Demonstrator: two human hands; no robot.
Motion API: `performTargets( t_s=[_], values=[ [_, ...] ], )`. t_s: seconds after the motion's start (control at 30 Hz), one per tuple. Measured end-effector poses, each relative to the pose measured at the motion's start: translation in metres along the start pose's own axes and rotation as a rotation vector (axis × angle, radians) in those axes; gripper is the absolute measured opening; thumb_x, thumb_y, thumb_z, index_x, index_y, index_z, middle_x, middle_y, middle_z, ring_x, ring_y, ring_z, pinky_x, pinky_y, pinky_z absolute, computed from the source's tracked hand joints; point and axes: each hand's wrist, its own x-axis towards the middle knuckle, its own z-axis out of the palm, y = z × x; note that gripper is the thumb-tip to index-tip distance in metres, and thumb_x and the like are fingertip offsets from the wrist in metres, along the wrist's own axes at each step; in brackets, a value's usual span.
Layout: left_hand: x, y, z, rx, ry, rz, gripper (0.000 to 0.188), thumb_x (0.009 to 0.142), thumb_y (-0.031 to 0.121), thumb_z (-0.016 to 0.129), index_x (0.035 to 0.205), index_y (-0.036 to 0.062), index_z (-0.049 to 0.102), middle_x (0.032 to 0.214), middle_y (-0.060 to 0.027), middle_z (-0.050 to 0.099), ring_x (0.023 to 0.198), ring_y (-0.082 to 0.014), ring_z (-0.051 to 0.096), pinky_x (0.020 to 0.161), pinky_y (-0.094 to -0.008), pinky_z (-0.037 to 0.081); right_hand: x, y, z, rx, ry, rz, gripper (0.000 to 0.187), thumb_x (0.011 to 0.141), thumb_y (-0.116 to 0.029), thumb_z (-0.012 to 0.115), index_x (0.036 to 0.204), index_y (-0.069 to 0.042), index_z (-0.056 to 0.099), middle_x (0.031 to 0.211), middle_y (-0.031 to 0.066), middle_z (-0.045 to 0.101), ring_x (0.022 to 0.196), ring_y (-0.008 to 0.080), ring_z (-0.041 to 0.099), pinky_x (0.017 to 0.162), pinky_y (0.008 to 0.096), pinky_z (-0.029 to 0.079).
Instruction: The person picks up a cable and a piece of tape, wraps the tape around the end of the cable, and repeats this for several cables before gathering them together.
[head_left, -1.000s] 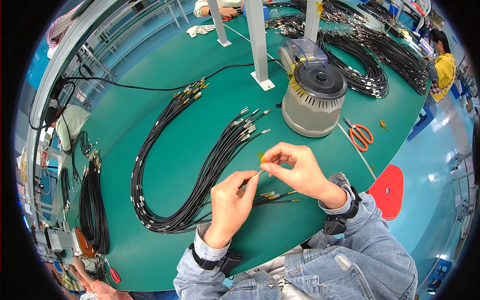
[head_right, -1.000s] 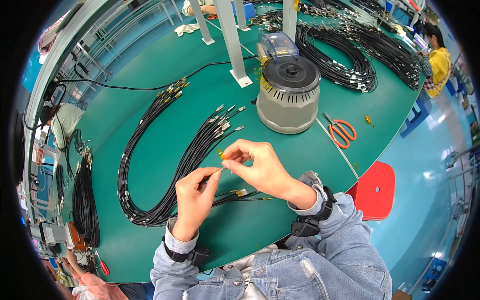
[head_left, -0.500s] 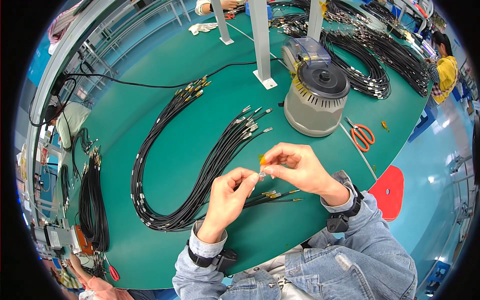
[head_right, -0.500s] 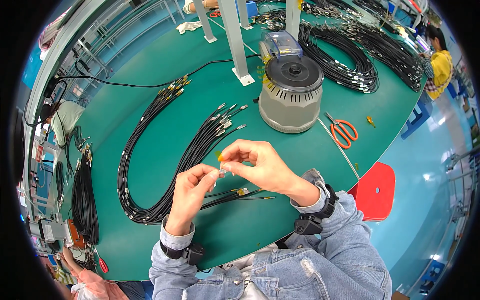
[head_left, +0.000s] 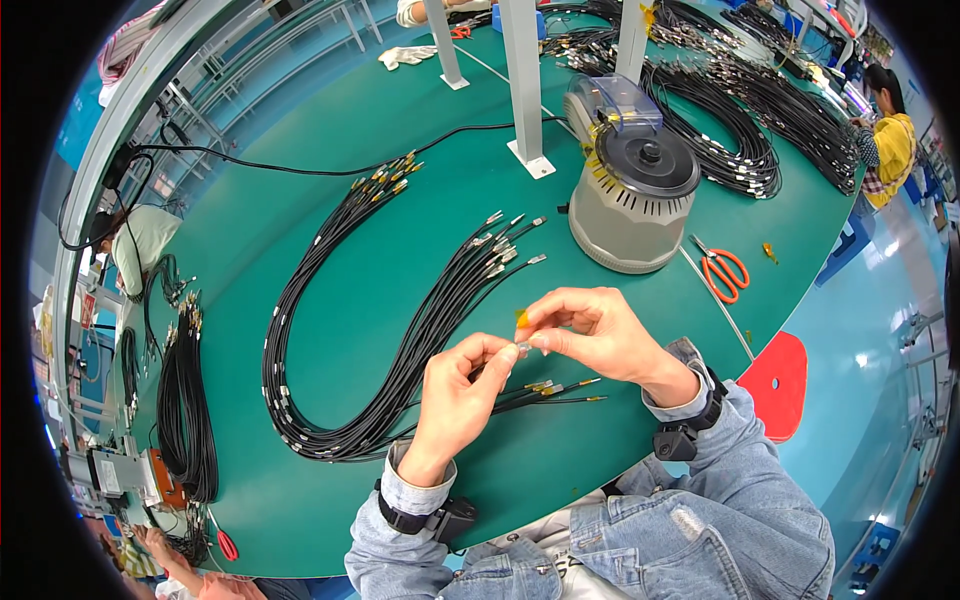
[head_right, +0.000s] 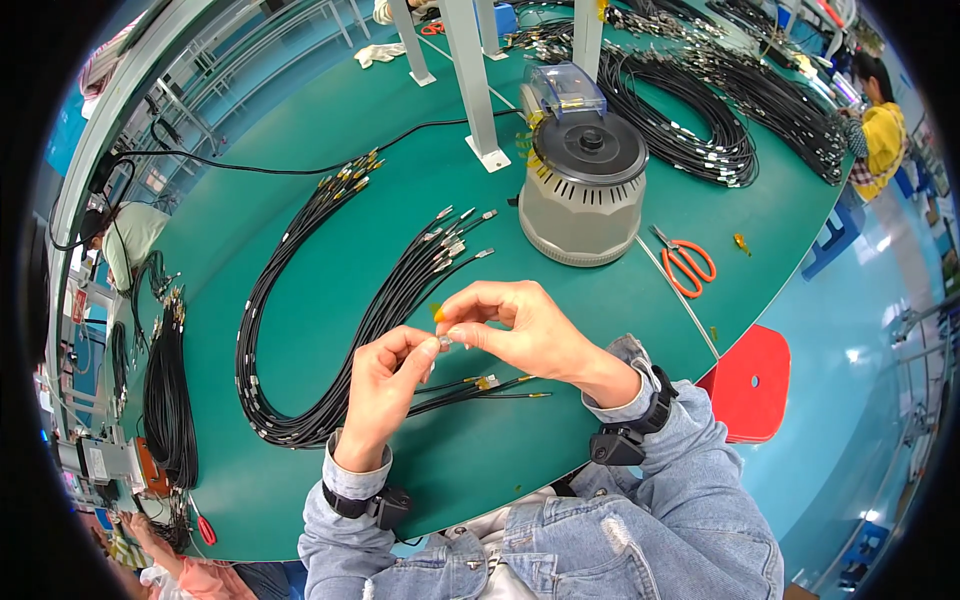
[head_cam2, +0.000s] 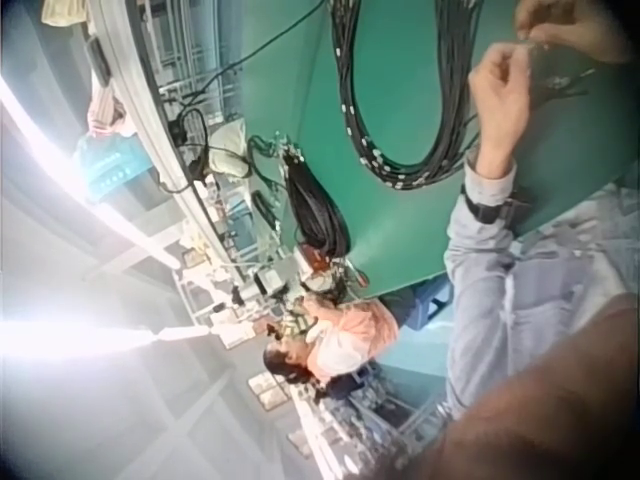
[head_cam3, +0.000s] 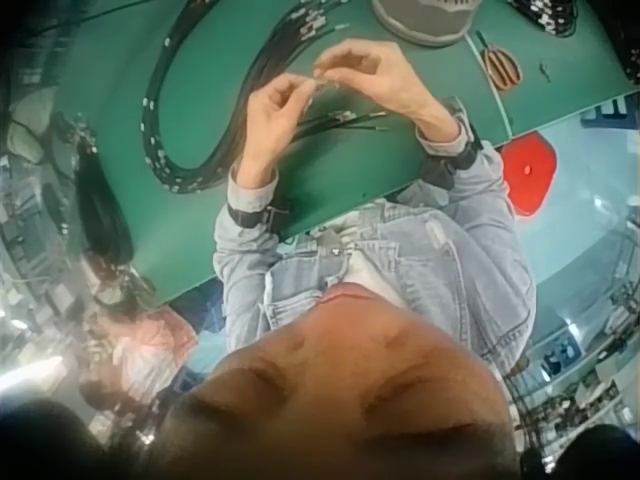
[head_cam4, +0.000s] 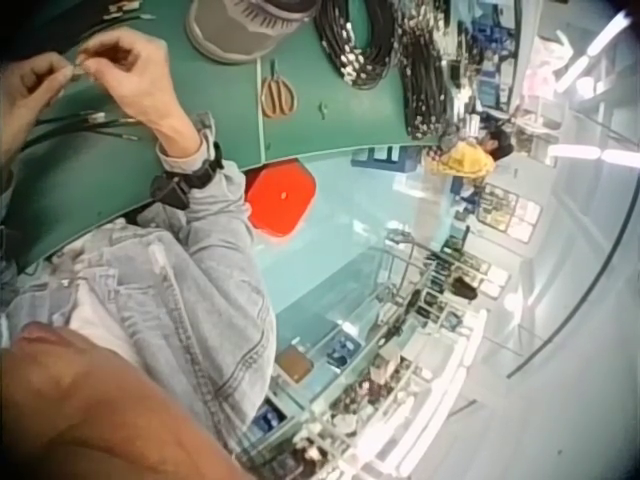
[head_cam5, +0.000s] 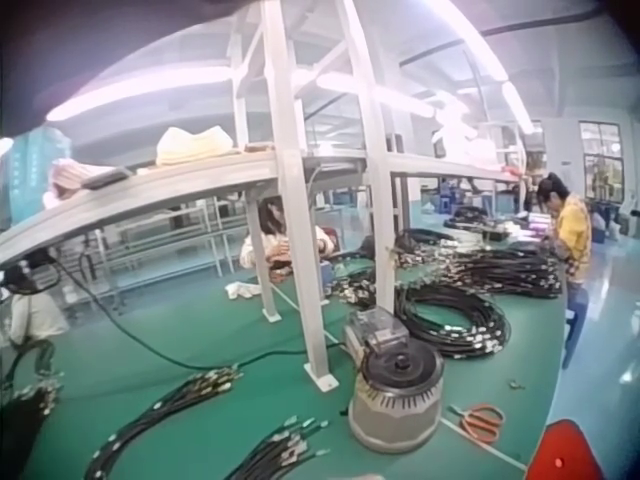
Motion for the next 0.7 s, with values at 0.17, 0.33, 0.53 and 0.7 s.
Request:
performTargets(
  t_s=[0.17,0.33,0.53,0.7],
  values=[
    [0.001,0.001,0.0,-0.129,0.072,-0.029,0.014,0.089,0.011,0.056,0.093,-0.0018,0.061,0.061,0.0033,0.052,0.053,-0.0012,0.042,0.048,-0.0174,0.031,0.001,0.001,-0.001,0.003,0.105,-0.109,0.009,0.083,-0.002,0.061,0.091,0.002,0.058,0.084,0.0044,0.055,0.076,0.0099,0.052,0.069,0.0236,0.043],
    [0.001,0.005,0.003,-0.26,0.119,-0.071,0.017,0.088,0.011,0.056,0.1,-0.002,0.06,0.062,0.0032,0.053,0.053,-0.0018,0.044,0.048,-0.0167,0.031,-0.004,0.002,0.01,0.04,0.041,-0.021,0.007,0.085,-0.005,0.059,0.084,0.001,0.055,0.079,0.0005,0.049,0.07,0.0066,0.043,0.064,0.0226,0.038],
    [0.0,0.006,0.007,-0.403,0.112,-0.13,0.018,0.088,0.009,0.056,0.102,-0.0031,0.06,0.064,0.0029,0.054,0.055,-0.0032,0.046,0.05,-0.018,0.035,-0.005,0.011,0.017,0.012,0.019,0.051,0.012,0.086,-0.013,0.059,0.082,-0.002,0.056,0.07,-0.0044,0.049,0.064,0.0034,0.044,0.059,0.0197,0.037],
    [0.0,0.001,0.009,-0.378,0.089,-0.108,0.019,0.088,0.011,0.056,0.103,0.0001,0.06,0.068,0.0031,0.054,0.055,-0.0015,0.044,0.043,-0.0146,0.027,-0.006,0.016,0.016,-0.023,0.052,0.032,0.013,0.087,-0.014,0.058,0.083,-0.003,0.057,0.072,-0.0041,0.051,0.064,0.0031,0.044,0.058,0.0202,0.037]
  ],
)
